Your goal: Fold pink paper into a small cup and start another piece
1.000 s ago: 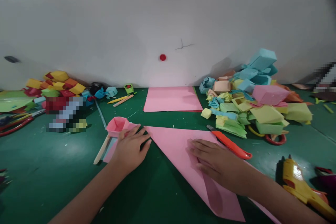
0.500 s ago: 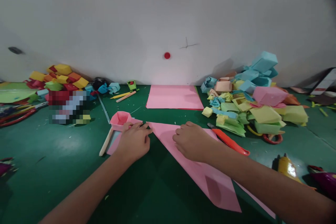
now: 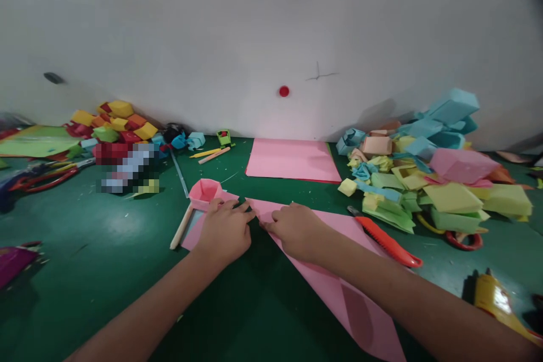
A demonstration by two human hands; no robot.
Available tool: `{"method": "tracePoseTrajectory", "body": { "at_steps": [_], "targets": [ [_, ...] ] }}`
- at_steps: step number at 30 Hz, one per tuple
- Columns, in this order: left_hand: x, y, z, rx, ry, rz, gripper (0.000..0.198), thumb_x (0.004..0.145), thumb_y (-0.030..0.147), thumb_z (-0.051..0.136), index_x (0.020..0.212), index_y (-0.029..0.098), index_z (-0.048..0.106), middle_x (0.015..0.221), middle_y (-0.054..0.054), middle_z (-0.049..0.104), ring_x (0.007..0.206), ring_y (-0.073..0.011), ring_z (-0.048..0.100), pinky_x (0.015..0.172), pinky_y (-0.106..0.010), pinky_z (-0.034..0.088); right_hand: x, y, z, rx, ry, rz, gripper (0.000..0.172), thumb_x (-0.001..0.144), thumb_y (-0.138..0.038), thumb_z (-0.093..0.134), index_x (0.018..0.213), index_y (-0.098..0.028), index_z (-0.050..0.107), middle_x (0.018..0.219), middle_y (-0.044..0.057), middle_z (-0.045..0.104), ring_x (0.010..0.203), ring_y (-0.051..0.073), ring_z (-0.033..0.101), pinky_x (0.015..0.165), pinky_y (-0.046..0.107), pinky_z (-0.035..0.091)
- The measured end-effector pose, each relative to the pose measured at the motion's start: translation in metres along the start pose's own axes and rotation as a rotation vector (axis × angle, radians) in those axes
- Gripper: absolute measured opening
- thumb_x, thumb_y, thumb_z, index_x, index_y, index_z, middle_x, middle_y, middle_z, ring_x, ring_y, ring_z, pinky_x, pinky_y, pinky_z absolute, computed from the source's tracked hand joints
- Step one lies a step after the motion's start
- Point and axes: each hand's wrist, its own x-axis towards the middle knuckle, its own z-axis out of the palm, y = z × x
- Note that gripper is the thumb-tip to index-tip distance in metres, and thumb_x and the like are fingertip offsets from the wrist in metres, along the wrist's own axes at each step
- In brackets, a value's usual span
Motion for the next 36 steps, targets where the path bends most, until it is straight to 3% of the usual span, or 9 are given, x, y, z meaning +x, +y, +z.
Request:
{"method": "tracePoseTrajectory", "body": {
  "at_steps": [8,14,19,22,27,36],
  "targets": [
    [0.002,-0.001,0.003,0.016,-0.026,-0.001,0.048,0.085,0.015,0.047,0.125,0.028,0.071,0.136,-0.004,0.066,0.125,-0.0327,0.058,0.096,-0.054,0.042,-0.051,-0.011,0.005,0.033,-0.013,0.042,0.053,0.085,-0.013,0.054,0.136,-0.024,0.057,0.098,0.008,0.071,0.087,0.025,0.062,0.067,0.035,0.040],
    [0.003,-0.002,0.002,0.025,-0.046,-0.004,0.048,0.085,0.015,0.047,0.125,0.028,0.071,0.137,-0.003,0.065,0.126,-0.0325,0.057,0.097,-0.053,0.043,-0.087,-0.024,0.013,0.054,-0.094,0.080,0.056,0.080,-0.010,0.059,0.134,-0.022,0.059,0.109,0.008,0.071,0.091,0.025,0.061,0.068,0.036,0.041],
    [0.004,-0.001,0.001,0.036,-0.057,-0.003,0.049,0.085,0.015,0.047,0.127,0.029,0.070,0.137,-0.003,0.065,0.126,-0.0327,0.057,0.098,-0.054,0.043,-0.110,-0.034,0.017,0.019,-0.132,0.053,0.050,0.083,-0.019,0.063,0.133,-0.017,0.060,0.110,0.010,0.070,0.090,0.026,0.062,0.072,0.039,0.043],
    [0.004,-0.001,0.001,0.045,-0.061,-0.003,0.050,0.086,0.015,0.046,0.127,0.029,0.070,0.138,-0.002,0.064,0.127,-0.0323,0.057,0.098,-0.053,0.043,-0.124,-0.040,0.024,-0.027,-0.106,0.034,0.045,0.085,-0.020,0.062,0.130,-0.015,0.062,0.106,0.009,0.071,0.087,0.026,0.062,0.070,0.040,0.042],
    [0.005,-0.001,0.001,0.059,-0.072,-0.001,0.050,0.086,0.014,0.044,0.127,0.027,0.070,0.140,-0.002,0.063,0.127,-0.0314,0.056,0.099,-0.053,0.043,-0.141,-0.047,0.042,-0.056,-0.020,0.032,0.061,0.079,-0.026,0.069,0.137,-0.013,0.057,0.105,0.009,0.073,0.081,0.025,0.061,0.066,0.040,0.042],
    [0.005,-0.002,0.002,0.063,-0.073,0.001,0.051,0.085,0.015,0.045,0.128,0.029,0.069,0.140,-0.002,0.063,0.128,-0.0312,0.056,0.100,-0.053,0.042,-0.149,-0.052,0.059,-0.031,0.128,0.052,0.072,0.075,-0.030,0.067,0.142,-0.011,0.049,0.111,0.008,0.073,0.080,0.025,0.062,0.065,0.042,0.043]
  ]
}}
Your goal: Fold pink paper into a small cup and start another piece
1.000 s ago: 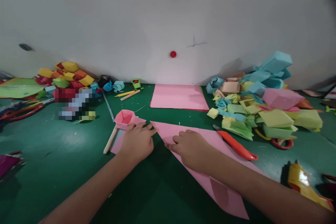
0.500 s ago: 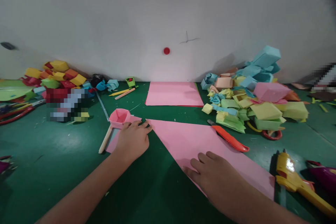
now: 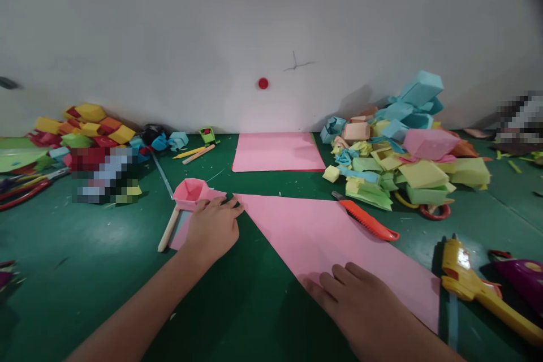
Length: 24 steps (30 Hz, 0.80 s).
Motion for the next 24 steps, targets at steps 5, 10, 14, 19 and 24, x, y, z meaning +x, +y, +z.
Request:
{"method": "tracePoseTrajectory", "body": {
  "at_steps": [5,10,14,19,24],
  "targets": [
    [0.000,0.000,0.000,-0.012,0.013,0.010,0.051,0.085,0.014,0.045,0.127,0.027,0.070,0.138,-0.004,0.064,0.125,-0.0327,0.057,0.098,-0.054,0.041,-0.004,-0.002,-0.001,-0.030,0.035,0.005,0.056,0.082,-0.027,0.062,0.135,-0.013,0.055,0.106,0.005,0.075,0.077,0.023,0.063,0.063,0.041,0.044],
    [-0.001,0.001,0.001,-0.030,0.033,0.008,0.049,0.085,0.014,0.046,0.124,0.028,0.071,0.136,-0.004,0.066,0.125,-0.0328,0.058,0.097,-0.053,0.041,-0.018,-0.005,0.006,-0.051,0.159,-0.015,0.037,0.092,-0.035,0.057,0.123,-0.017,0.063,0.102,0.003,0.077,0.072,0.020,0.063,0.061,0.037,0.045],
    [-0.002,0.001,0.003,-0.054,0.057,0.013,0.049,0.084,0.014,0.047,0.123,0.029,0.071,0.135,-0.004,0.066,0.124,-0.0328,0.058,0.096,-0.053,0.041,-0.030,-0.010,0.012,-0.058,0.206,-0.014,0.034,0.097,-0.039,0.051,0.122,-0.018,0.063,0.101,0.002,0.077,0.075,0.020,0.064,0.062,0.035,0.048],
    [-0.001,0.004,0.006,-0.093,0.128,0.022,0.041,0.084,0.014,0.048,0.114,0.022,0.075,0.132,-0.009,0.068,0.123,-0.0359,0.057,0.098,-0.055,0.042,-0.036,-0.012,0.011,-0.008,0.199,-0.002,0.036,0.101,-0.040,0.048,0.126,-0.017,0.060,0.102,0.003,0.076,0.074,0.020,0.066,0.060,0.034,0.050],
    [-0.002,-0.002,0.008,-0.166,0.178,0.057,0.022,0.089,0.023,0.050,0.095,0.018,0.070,0.134,-0.012,0.065,0.128,-0.0337,0.054,0.105,-0.052,0.040,-0.040,-0.007,0.009,0.126,0.145,0.141,0.034,0.093,-0.018,0.056,0.125,-0.029,0.060,0.111,0.001,0.073,0.085,0.020,0.069,0.070,0.032,0.056]
  ]
}}
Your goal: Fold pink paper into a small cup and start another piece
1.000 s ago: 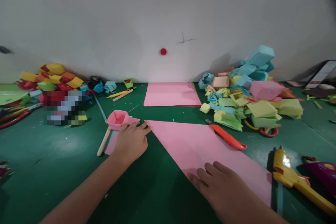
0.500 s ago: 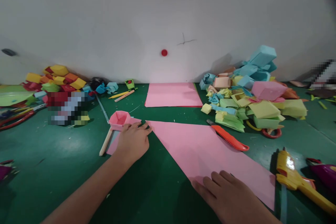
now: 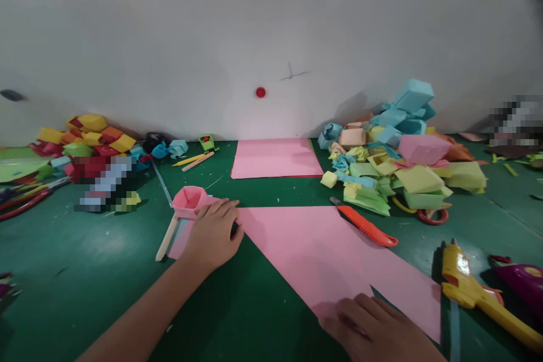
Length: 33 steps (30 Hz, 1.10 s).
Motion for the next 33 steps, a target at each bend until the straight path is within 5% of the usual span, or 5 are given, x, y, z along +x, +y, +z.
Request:
{"method": "tracePoseTrajectory", "body": {
  "at_steps": [8,15,22,27,33],
  "targets": [
    [-0.002,-0.020,-0.007,-0.228,-0.120,0.062,0.041,0.082,0.025,0.059,0.123,0.022,0.058,0.126,-0.010,0.065,0.119,-0.0314,0.059,0.102,-0.048,0.045,-0.001,0.004,0.000,-0.031,0.181,0.232,0.048,0.085,-0.027,0.062,0.131,-0.020,0.052,0.125,0.013,0.070,0.104,0.032,0.070,0.079,0.047,0.061],
    [-0.003,-0.025,-0.017,-0.460,-0.246,-0.014,0.050,0.080,0.025,0.061,0.129,0.026,0.060,0.121,-0.008,0.066,0.108,-0.0272,0.063,0.089,-0.038,0.052,0.007,0.008,0.005,0.053,0.133,0.429,0.053,0.089,-0.028,0.058,0.140,-0.025,0.045,0.127,0.013,0.067,0.109,0.034,0.066,0.085,0.051,0.057],
    [-0.001,-0.030,-0.029,-0.701,-0.374,0.030,0.027,0.086,0.030,0.061,0.109,0.026,0.073,0.096,-0.003,0.069,0.085,-0.0182,0.065,0.074,-0.028,0.051,0.020,0.019,0.002,0.351,0.153,0.555,0.065,0.086,-0.014,0.045,0.150,-0.023,0.034,0.092,0.005,0.069,0.081,0.024,0.065,0.073,0.040,0.056],
    [-0.002,-0.037,-0.030,-0.845,-0.310,0.158,0.013,0.089,0.028,0.063,0.095,0.026,0.075,0.097,-0.004,0.069,0.092,-0.0190,0.065,0.082,-0.030,0.052,0.031,0.036,-0.019,0.285,0.134,0.487,0.039,0.090,-0.016,0.046,0.123,-0.026,0.065,0.097,0.008,0.071,0.090,0.026,0.065,0.082,0.044,0.053],
    [-0.007,-0.026,-0.031,-1.052,-0.051,0.220,0.011,0.093,0.028,0.062,0.092,0.022,0.071,0.093,-0.008,0.067,0.090,-0.0204,0.064,0.079,-0.033,0.052,0.049,0.055,-0.021,0.331,0.205,0.523,0.046,0.085,-0.014,0.050,0.128,-0.024,0.061,0.108,0.009,0.071,0.101,0.027,0.064,0.090,0.047,0.050]
  ]
}}
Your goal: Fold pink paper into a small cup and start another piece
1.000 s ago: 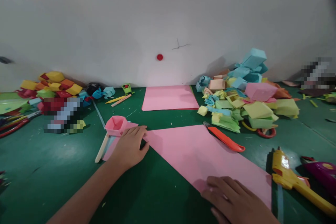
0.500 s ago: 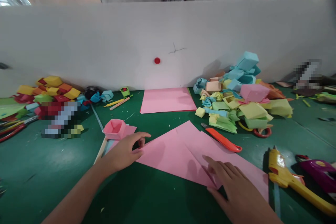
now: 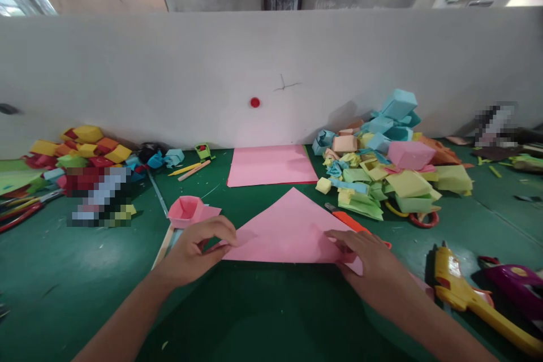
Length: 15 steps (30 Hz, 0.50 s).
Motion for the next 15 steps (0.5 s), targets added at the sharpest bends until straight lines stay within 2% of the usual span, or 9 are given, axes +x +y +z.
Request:
{"method": "tracePoseTrajectory", "body": {
  "at_steps": [3,6,8,10,12,15],
  "targets": [
    [-0.003,0.012,0.001,-0.102,-0.081,0.034,0.010,0.093,0.026,0.064,0.089,0.022,0.072,0.088,-0.008,0.067,0.085,-0.0199,0.064,0.075,-0.033,0.053,0.014,0.007,0.006,0.060,0.020,-0.040,0.053,0.081,-0.014,0.053,0.134,-0.020,0.057,0.097,0.007,0.071,0.088,0.025,0.065,0.084,0.044,0.052],
    [-0.005,0.030,0.003,-0.118,-0.289,0.012,0.012,0.091,0.019,0.064,0.093,0.025,0.075,0.089,-0.008,0.069,0.079,-0.0183,0.064,0.071,-0.031,0.052,0.025,0.012,0.009,0.105,0.000,-0.124,0.039,0.079,-0.006,0.049,0.106,-0.024,0.072,0.091,0.005,0.071,0.087,0.023,0.066,0.083,0.041,0.052],
    [-0.004,0.042,0.005,-0.128,-0.398,0.011,0.017,0.090,0.019,0.064,0.098,0.027,0.076,0.092,-0.008,0.070,0.079,-0.0180,0.065,0.072,-0.032,0.053,0.027,0.013,0.010,0.160,0.000,-0.183,0.033,0.083,-0.005,0.047,0.089,-0.023,0.073,0.093,0.006,0.071,0.088,0.021,0.066,0.081,0.038,0.054],
    [-0.002,0.048,0.007,-0.146,-0.453,0.013,0.022,0.089,0.021,0.064,0.107,0.027,0.074,0.094,-0.008,0.071,0.084,-0.0203,0.067,0.079,-0.035,0.055,0.026,0.014,0.010,0.191,0.019,-0.196,0.031,0.087,-0.005,0.046,0.084,-0.022,0.072,0.096,0.007,0.070,0.089,0.020,0.068,0.079,0.035,0.055],
    [-0.001,0.044,0.010,-0.114,-0.460,0.022,0.024,0.091,0.019,0.059,0.108,0.027,0.073,0.098,-0.008,0.073,0.096,-0.0228,0.068,0.090,-0.039,0.053,0.022,0.016,0.011,0.175,0.013,-0.194,0.029,0.089,-0.005,0.048,0.084,-0.022,0.072,0.101,0.007,0.070,0.092,0.020,0.068,0.080,0.033,0.055],
    [0.001,0.021,0.014,0.088,-0.412,0.081,0.029,0.089,0.008,0.051,0.095,0.025,0.074,0.106,-0.007,0.075,0.118,-0.0250,0.062,0.100,-0.041,0.049,0.019,0.023,0.013,0.094,-0.041,-0.243,0.030,0.089,-0.003,0.049,0.089,-0.022,0.073,0.111,0.008,0.070,0.103,0.021,0.068,0.084,0.033,0.055]
  ]
}}
